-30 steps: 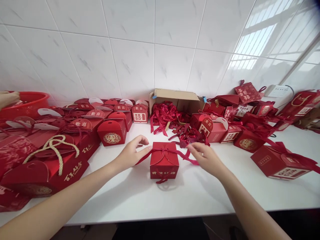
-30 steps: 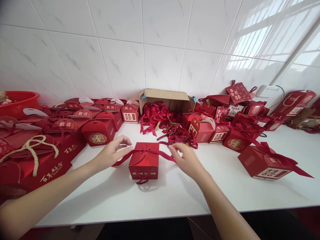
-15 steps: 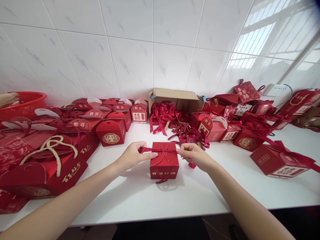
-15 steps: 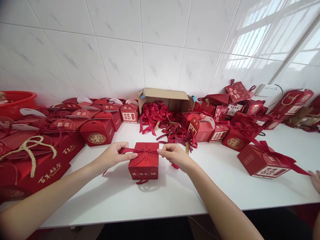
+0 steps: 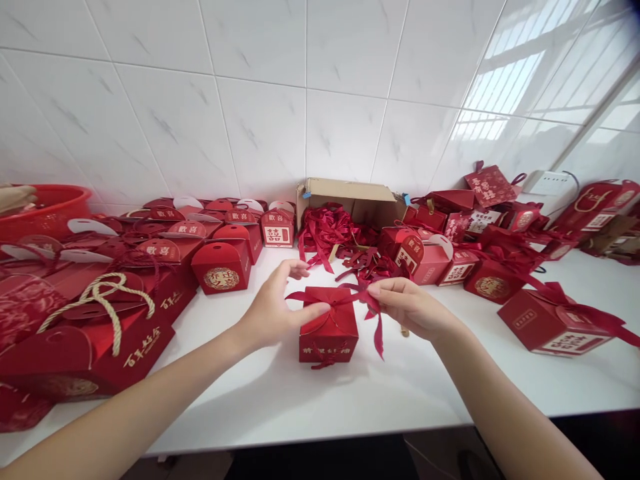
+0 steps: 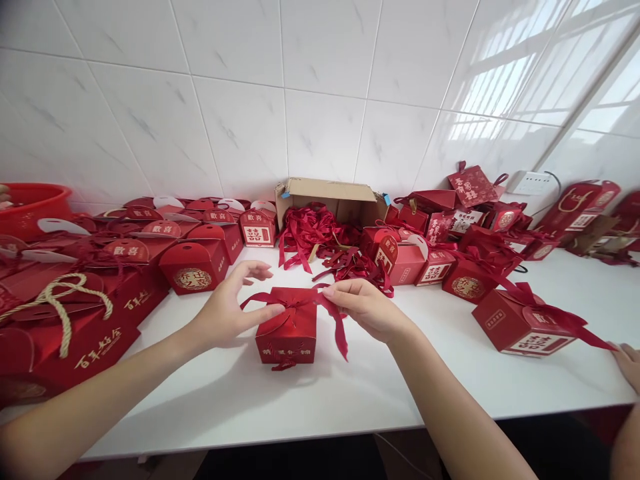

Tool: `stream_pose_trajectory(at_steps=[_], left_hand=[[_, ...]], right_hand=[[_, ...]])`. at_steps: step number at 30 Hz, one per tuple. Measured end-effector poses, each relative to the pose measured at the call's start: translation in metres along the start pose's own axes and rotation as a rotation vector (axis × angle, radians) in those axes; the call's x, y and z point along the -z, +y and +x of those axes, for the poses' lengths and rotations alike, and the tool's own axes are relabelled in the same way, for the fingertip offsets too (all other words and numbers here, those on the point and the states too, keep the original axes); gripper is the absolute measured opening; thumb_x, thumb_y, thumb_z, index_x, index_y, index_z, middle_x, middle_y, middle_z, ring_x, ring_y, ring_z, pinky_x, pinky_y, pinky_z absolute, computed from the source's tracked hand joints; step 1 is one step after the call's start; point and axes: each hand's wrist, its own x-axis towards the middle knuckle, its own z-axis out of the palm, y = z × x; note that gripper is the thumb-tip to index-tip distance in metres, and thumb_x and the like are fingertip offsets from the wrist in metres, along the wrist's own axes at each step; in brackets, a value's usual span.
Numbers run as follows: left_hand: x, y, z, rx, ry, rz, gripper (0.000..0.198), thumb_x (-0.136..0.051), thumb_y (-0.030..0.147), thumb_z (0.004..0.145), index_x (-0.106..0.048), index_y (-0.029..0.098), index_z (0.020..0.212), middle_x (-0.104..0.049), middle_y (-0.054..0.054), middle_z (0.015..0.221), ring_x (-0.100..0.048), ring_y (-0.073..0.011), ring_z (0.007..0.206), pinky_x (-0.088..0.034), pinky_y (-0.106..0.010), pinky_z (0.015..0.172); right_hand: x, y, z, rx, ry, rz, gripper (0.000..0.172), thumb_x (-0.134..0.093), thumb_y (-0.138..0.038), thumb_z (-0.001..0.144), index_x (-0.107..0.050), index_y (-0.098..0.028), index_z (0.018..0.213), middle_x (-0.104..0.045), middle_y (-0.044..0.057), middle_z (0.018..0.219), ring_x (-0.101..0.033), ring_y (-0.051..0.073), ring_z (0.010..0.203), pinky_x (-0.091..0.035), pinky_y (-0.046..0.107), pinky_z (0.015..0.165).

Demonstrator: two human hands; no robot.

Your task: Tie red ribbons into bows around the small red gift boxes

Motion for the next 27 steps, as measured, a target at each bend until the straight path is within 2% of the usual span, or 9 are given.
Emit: stream_pose_trajectory(at_steps=[3,6,9,11,15,17,21,24,27], left_hand=[[-0.017,0.017,0.003,-0.15,0.025,0.051,0.057,-0.073,0.04,0.068,-0.042,0.025,0.114,-0.057,-0.008,0.112,-0.055,-0.0271,0.108,-0.041,-0.043,0.095],[-0.026,0.025,0.01,-0.231,0.169,0.131,0.045,-0.065,0.027,0.073,-0.041,0.024,0.111,-0.058,-0.007,0.108,-0.055,-0.026,0.104,-0.039,-0.045,0.095],[-0.025,0.022,0.015,-0.247,0.289,0.162,0.041,-0.062,0.02,0.072,-0.041,0.023,0.108,-0.057,-0.007,0.106,-0.056,-0.0248,0.1,-0.038,-0.044,0.094],[-0.022,0.02,0.017,-0.241,0.309,0.16,0.042,-0.063,0.021,0.071,-0.041,0.023,0.107,-0.057,-0.007,0.106,-0.055,-0.0247,0.099,-0.039,-0.044,0.093],[-0.018,0.023,0.016,-0.176,0.264,0.096,0.042,-0.064,0.026,0.071,-0.042,0.023,0.107,-0.057,-0.007,0.106,-0.055,-0.0249,0.1,-0.039,-0.044,0.093],[-0.015,0.027,0.016,-0.121,0.215,0.024,0.04,-0.063,0.027,0.071,-0.043,0.023,0.106,-0.057,-0.006,0.106,-0.054,-0.0246,0.102,-0.038,-0.044,0.095],[-0.001,0.023,0.02,0.051,-0.039,-0.283,0.028,-0.059,0.024,0.069,-0.051,0.022,0.095,-0.057,-0.005,0.103,-0.053,-0.0231,0.103,-0.041,-0.037,0.089],[0.006,0.005,0.022,0.184,-0.083,-0.339,0.018,-0.058,0.029,0.069,-0.052,0.021,0.084,-0.056,-0.003,0.091,-0.052,-0.0211,0.094,-0.042,-0.033,0.08],[0.005,-0.015,0.02,0.374,-0.208,-0.276,0.031,-0.064,0.047,0.069,-0.052,0.019,0.074,-0.054,0.001,0.076,-0.051,-0.0183,0.079,-0.041,-0.03,0.072]], right_hand=[[-0.01,-0.006,0.003,0.055,-0.011,0.053,0.026,-0.07,-0.039,0.077,-0.065,-0.015,0.068,-0.057,-0.001,0.066,-0.052,0.01,0.063,-0.042,0.025,0.065],[-0.017,-0.01,0.001,0.039,-0.006,0.073,0.024,-0.07,-0.039,0.077,-0.068,-0.016,0.07,-0.059,-0.001,0.065,-0.052,0.01,0.062,-0.042,0.025,0.064],[-0.017,-0.012,-0.004,0.009,0.06,-0.052,0.022,-0.07,-0.041,0.076,-0.072,-0.019,0.08,-0.063,-0.001,0.068,-0.056,0.011,0.062,-0.043,0.024,0.058],[-0.016,-0.008,-0.004,0.01,0.134,-0.207,0.027,-0.07,-0.042,0.076,-0.073,-0.021,0.093,-0.064,0.0,0.07,-0.058,0.013,0.065,-0.043,0.024,0.057],[-0.024,0.007,0.01,0.111,0.203,-0.339,0.044,-0.068,-0.042,0.077,-0.066,-0.021,0.115,-0.066,0.001,0.076,-0.059,0.016,0.075,-0.048,0.03,0.07],[-0.032,0.016,0.02,0.158,0.193,-0.297,0.038,-0.064,-0.043,0.078,-0.069,-0.019,0.107,-0.067,0.003,0.081,-0.06,0.018,0.078,-0.048,0.033,0.074],[-0.046,0.027,0.03,0.191,0.294,-0.248,0.029,-0.06,-0.044,0.08,-0.067,-0.016,0.08,-0.066,0.005,0.079,-0.06,0.018,0.074,-0.048,0.032,0.069],[-0.05,0.032,0.029,0.219,0.316,-0.231,0.026,-0.056,-0.043,0.082,-0.061,-0.018,0.081,-0.065,0.005,0.08,-0.06,0.018,0.075,-0.049,0.032,0.07],[-0.053,0.033,0.027,0.249,0.241,-0.162,0.025,-0.051,-0.043,0.086,-0.057,-0.019,0.084,-0.067,0.005,0.085,-0.062,0.018,0.082,-0.05,0.033,0.077]])
